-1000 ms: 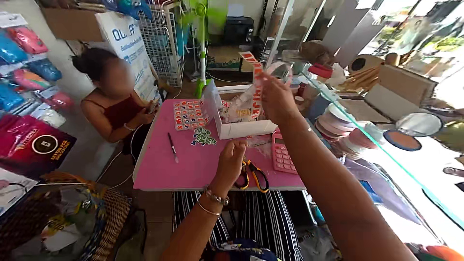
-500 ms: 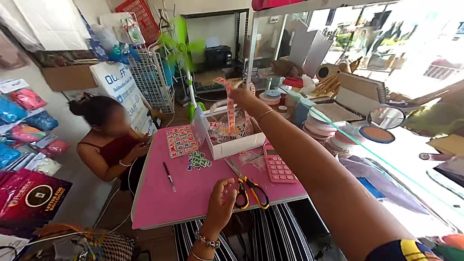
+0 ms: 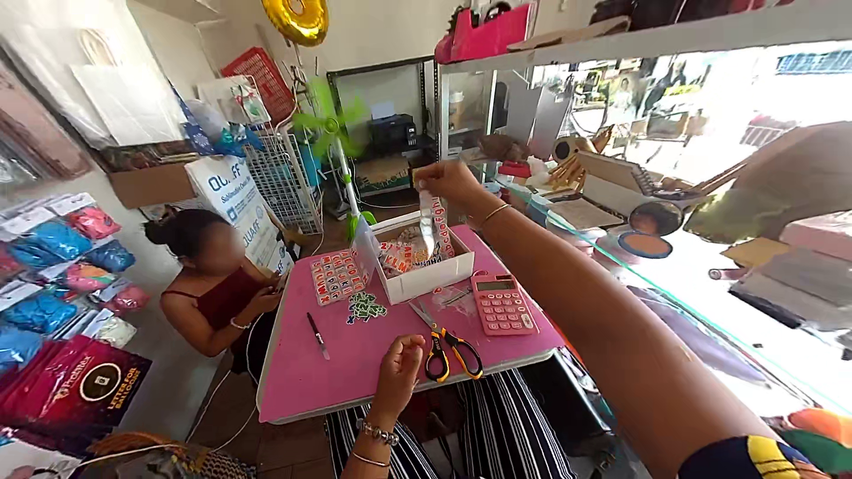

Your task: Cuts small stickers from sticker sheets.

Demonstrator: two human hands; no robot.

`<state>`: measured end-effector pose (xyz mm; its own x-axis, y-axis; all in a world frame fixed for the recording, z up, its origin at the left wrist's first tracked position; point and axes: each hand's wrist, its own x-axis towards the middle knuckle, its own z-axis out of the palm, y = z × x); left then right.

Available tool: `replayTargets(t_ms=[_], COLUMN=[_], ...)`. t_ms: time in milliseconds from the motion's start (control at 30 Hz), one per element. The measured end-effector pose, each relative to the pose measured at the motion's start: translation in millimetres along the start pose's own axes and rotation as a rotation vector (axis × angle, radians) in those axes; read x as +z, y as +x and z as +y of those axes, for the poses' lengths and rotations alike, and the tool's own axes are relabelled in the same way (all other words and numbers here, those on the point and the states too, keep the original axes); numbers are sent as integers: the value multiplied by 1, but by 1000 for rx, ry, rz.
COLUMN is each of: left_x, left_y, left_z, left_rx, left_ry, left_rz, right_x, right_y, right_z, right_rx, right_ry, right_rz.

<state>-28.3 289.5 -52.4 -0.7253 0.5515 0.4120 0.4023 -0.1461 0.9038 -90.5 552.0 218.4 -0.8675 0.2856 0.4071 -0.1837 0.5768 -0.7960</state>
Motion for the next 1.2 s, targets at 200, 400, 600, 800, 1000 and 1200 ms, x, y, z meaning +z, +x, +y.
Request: replayTargets(t_ms=[200, 400, 600, 800, 1000, 1200], left_x=[-26, -36, -43, -86, -99, -105], left_y=[9, -13, -27, -36, -44, -47], left_z=[86, 195, 202, 193, 191, 193], left_rx=[177, 163, -67, -20, 3, 75], left_ry=[-20, -268, -718, -506, -441, -495], left_rz=[303, -100, 218, 274, 339, 445], right_x=[-39, -23, 23, 65, 81, 71], right_y=[-47, -132, -239, -302, -336, -352], right_z=[-100, -161, -95, 22, 75, 97], right_rx=[-169, -346, -719, -425, 30, 189], right_ry=[276, -173, -356, 71, 473, 536], right_rz=[-262, -790, -656, -518, -554, -537])
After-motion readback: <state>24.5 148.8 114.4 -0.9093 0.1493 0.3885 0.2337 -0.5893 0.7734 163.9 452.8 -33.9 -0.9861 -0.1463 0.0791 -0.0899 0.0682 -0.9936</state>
